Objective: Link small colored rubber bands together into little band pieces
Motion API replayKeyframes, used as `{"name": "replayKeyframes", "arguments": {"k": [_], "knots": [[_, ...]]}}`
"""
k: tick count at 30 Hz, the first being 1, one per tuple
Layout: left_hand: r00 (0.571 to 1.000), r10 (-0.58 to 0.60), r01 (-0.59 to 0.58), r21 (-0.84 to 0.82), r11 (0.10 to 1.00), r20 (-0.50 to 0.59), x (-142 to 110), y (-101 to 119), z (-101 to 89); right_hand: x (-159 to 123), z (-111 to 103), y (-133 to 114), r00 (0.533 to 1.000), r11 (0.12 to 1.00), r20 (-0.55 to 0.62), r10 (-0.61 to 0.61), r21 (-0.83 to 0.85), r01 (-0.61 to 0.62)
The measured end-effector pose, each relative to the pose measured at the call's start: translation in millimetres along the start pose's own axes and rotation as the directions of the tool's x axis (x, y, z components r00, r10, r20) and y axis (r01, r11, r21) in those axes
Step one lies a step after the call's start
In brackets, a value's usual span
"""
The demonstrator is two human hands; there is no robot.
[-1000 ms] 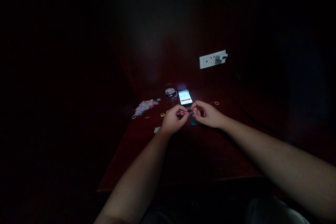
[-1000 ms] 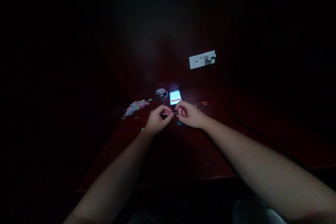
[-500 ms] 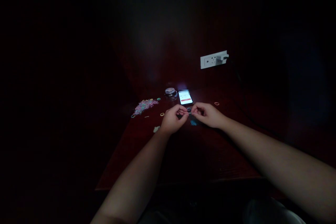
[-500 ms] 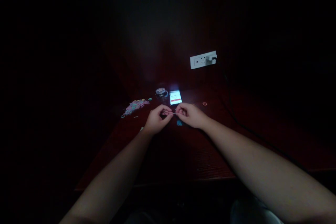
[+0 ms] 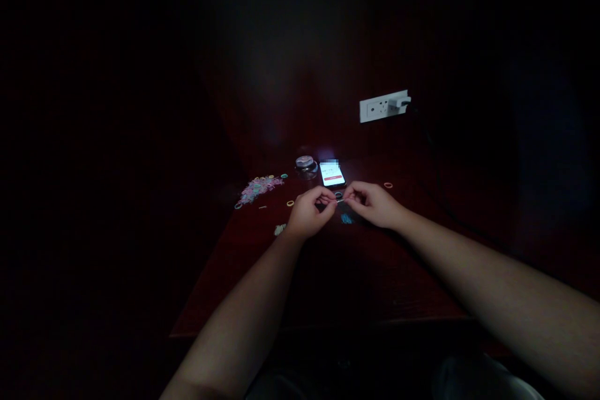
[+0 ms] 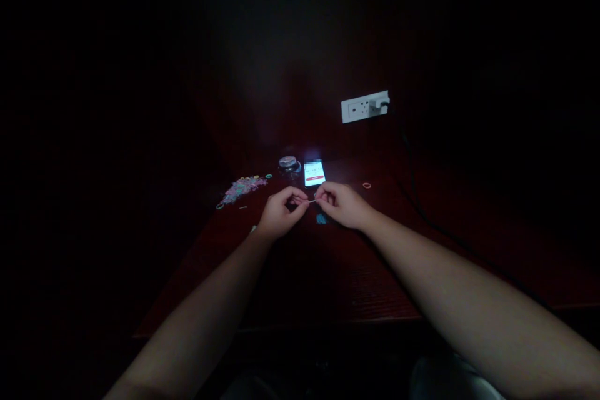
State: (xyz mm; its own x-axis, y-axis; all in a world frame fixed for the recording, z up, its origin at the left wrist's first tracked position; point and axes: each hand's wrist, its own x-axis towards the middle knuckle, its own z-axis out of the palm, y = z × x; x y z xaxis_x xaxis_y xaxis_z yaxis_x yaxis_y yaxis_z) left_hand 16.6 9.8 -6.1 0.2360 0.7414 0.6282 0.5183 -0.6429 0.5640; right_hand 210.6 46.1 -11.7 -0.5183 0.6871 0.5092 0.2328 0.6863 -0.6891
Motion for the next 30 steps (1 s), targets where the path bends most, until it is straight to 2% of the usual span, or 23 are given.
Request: {"name": "replayKeyframes", "arguments": {"k": [5,14,22,30], "knots": [[1.000,-0.005,0.005,-0.008,1.000,-0.006,-0.1,1.3,0.2,-0.2,0.5,-2.5,1.000,1.000,-0.004,0.003,0.013,-0.003],[0.994,-0.059,0.061,-0.021,0.998,0.089,-1.8,-3.4,4.1,0.1,1.5,-2.6,1.000,1.000,0.002,0.003,0.005,-0.003],[0.995,-0.090,0.088,0.038,0.995,0.039,-0.7,2.0,-0.4,-0.5,0.4,-6.2,1.000,1.000,0.015,0.007,0.005,-0.007],[0.994,-0.109,0.109,0.007,0.994,0.010,-0.8,-4.3,2.6,0.1,-0.2,-9.5,1.000,1.000,0.006,0.022,-0.013,-0.022]]}}
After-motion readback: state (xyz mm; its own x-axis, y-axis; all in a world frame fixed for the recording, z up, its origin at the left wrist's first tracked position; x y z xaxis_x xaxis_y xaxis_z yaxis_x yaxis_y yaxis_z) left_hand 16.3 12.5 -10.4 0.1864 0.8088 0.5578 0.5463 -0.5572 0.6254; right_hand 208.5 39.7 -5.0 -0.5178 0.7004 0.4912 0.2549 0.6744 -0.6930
